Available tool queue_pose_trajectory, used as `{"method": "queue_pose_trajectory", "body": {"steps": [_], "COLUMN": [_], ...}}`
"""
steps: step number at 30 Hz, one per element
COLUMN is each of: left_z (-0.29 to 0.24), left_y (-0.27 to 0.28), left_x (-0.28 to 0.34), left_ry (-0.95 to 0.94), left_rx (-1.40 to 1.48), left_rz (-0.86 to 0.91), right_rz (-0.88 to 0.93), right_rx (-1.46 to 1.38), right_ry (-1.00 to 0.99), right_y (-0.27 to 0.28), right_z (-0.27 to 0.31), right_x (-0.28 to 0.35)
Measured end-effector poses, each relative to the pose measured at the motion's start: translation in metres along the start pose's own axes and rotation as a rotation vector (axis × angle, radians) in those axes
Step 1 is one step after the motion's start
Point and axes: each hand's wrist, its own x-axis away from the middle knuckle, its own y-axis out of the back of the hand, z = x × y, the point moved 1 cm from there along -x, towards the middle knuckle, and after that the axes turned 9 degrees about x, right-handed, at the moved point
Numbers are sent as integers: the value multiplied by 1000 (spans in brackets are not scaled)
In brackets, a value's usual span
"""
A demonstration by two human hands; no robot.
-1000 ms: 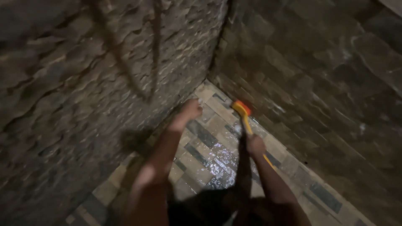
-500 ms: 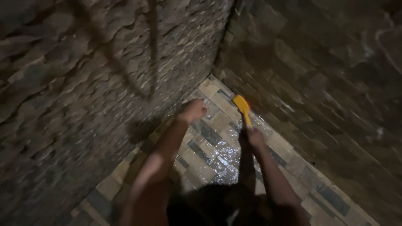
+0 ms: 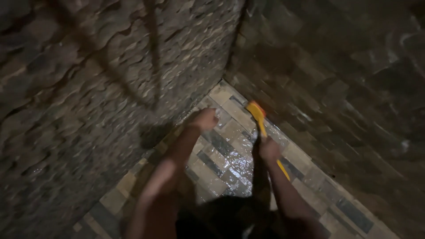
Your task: The person cleans a bathroom by scrubbing the tiled bathtub wall with a sponge and a brush, and scrubbing a plastic stool with the sponge.
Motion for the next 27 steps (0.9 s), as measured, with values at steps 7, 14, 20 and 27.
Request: {"method": "queue_pose_trajectory", "body": {"steps": [7,14,20,27], "left_z": [0,11,14,6], "left_y": [-4,-24,-31,-56], "left_x": [-7,-24,-29,-49], "left_ry": [-2,-89,-81,-153], "left_rx": [-31,-89,-141,-125], "left_rz": [58,55,17,-18], "right_rz": [-278,-229,-326,-221], "right_rx": [134,-5,-47,-14], "right_ry": [248,-19,216,63], "right_y": [-38,-8,-26,0], "right_z": [102,-43,79,-23], "right_x": [-68,31,-40,19]}}
